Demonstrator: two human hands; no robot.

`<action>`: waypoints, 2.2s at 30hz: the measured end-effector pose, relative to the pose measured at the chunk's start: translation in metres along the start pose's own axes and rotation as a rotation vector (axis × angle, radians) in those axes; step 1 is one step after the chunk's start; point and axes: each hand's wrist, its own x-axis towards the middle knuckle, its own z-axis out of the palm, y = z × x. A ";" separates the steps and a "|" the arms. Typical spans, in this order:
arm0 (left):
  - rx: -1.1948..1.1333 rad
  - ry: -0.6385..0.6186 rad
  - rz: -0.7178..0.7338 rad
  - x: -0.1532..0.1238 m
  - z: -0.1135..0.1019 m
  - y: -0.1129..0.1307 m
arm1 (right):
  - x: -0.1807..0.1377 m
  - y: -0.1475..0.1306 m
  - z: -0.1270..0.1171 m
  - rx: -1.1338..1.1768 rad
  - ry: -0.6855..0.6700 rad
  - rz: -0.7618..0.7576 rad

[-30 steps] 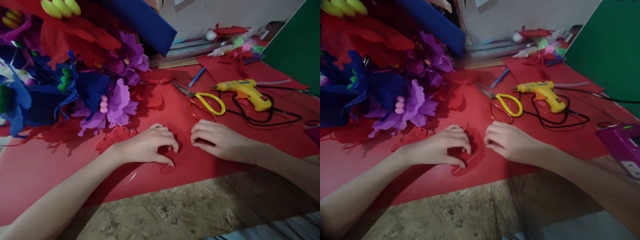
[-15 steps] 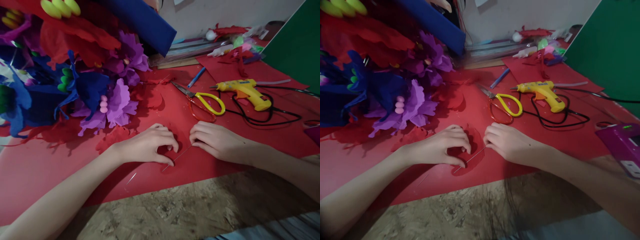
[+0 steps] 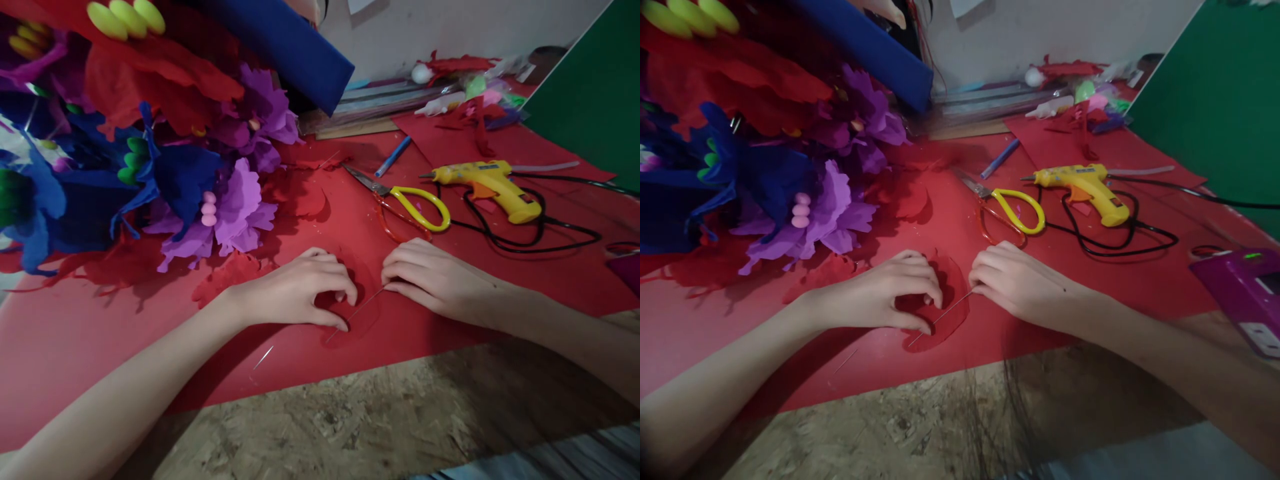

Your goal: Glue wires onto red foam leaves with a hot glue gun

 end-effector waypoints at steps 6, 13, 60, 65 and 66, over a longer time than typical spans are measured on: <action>-0.003 0.001 0.005 0.000 0.000 -0.001 | 0.000 0.001 -0.001 0.040 -0.090 0.059; -0.098 0.056 -0.019 0.001 -0.001 0.003 | 0.002 -0.001 -0.003 0.084 -0.139 0.074; -0.326 0.487 -0.382 0.006 -0.006 0.026 | 0.068 0.051 -0.031 -0.148 -0.195 0.921; -0.898 0.694 -0.571 0.008 -0.011 0.022 | 0.057 0.039 -0.047 0.031 -0.051 0.942; -1.012 0.752 -0.590 0.008 -0.012 0.021 | 0.054 0.035 -0.049 0.164 0.025 0.937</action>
